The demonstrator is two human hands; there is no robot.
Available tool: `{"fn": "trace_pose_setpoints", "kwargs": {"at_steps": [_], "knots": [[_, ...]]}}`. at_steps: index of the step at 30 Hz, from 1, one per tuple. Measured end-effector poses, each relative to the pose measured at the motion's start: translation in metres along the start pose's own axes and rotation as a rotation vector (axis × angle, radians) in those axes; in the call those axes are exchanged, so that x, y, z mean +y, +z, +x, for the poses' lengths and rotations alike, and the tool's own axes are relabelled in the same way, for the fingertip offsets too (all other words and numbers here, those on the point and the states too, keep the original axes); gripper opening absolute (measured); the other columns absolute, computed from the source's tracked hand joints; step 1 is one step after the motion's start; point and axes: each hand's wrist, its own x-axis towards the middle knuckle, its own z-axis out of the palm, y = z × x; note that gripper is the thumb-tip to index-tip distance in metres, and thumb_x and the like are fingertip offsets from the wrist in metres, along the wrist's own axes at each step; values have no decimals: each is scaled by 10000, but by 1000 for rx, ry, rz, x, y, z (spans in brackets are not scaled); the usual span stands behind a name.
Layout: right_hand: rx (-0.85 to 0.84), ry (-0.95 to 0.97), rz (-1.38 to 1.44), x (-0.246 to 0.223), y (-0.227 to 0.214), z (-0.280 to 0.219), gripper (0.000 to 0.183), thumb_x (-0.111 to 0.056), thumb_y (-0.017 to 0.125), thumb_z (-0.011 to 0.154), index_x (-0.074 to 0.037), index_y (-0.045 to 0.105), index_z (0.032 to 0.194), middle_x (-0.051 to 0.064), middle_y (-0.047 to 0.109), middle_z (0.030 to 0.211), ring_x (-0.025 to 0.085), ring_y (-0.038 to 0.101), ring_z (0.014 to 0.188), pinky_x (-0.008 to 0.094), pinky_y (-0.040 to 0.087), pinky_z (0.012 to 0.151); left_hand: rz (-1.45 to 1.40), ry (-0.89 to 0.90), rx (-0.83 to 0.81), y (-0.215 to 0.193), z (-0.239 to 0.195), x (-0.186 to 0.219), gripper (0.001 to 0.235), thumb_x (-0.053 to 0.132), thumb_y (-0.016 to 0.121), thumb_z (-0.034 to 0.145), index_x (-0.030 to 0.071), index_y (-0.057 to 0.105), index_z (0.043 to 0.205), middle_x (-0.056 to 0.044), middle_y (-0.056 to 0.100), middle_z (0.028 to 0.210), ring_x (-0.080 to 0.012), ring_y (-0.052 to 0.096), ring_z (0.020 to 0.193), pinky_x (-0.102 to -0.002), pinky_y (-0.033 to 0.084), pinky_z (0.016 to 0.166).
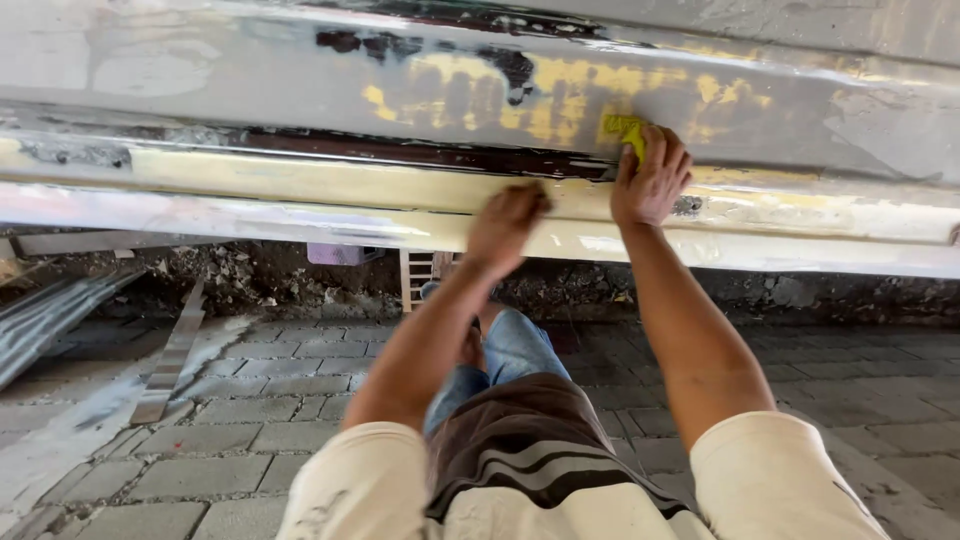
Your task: The person scrubs a horizontal metal beam with a yellow sponge and a dark abrasive pad, removing surface residue. They periodically dip the sponge into a green bucket of water to rinse it before resuming the scrubbing motion along the beam.
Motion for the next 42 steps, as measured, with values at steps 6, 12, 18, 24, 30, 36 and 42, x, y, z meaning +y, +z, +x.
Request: {"fn": "trace_pose_setpoints", "kwargs": {"at_steps": [6,12,18,24,30,36,42], "knots": [[54,-114,152,-27,-7,-46,427,-227,601,1028,-153,524,1442,131,504,1484,338,481,1318,483,403,1093,237,226,2,-57,-16,-48,330,135,670,909,127,699,1237,-109,579,1409,-300,531,1303,-412,490,1095],[-113,-171,25,-5,-21,-41,489,-222,607,987,-146,517,1461,116,472,1537,323,446,1377,513,338,1131,90,394,-183,13,46,34,265,185,698,814,175,746,1073,-55,575,1376,-292,474,1337,-430,429,1154],[64,46,-15,27,-31,-37,431,-275,545,1119,-127,467,1516,161,430,1584,383,423,1381,549,287,1139,240,546,-99,14,31,-14,382,196,696,817,232,742,1195,-8,557,1469,-245,455,1389,-377,401,1184],[100,24,-50,22,-25,-38,444,-295,514,1103,-126,454,1509,179,421,1570,407,427,1351,560,292,1113,340,553,-156,-29,17,-38,360,203,698,862,144,734,1215,-69,574,1467,-258,461,1388,-405,410,1183],[39,35,-32,15,-34,-41,435,-279,510,1111,-137,459,1519,161,420,1571,402,415,1375,572,289,1126,218,548,-205,35,55,43,356,200,680,861,114,735,1203,-71,534,1488,-280,445,1393,-411,404,1186],[70,41,-8,14,-30,-37,436,-287,526,1112,-148,463,1521,150,418,1584,390,416,1391,568,286,1141,424,574,-167,-34,13,-45,451,182,710,833,181,716,1284,-40,545,1531,-223,461,1406,-366,395,1198],[68,45,-25,10,-34,-34,465,-287,535,1097,-140,451,1529,152,416,1586,392,411,1388,573,275,1136,258,483,-106,11,23,2,380,140,731,835,145,721,1215,-62,611,1435,-252,495,1378,-390,420,1180]]}}
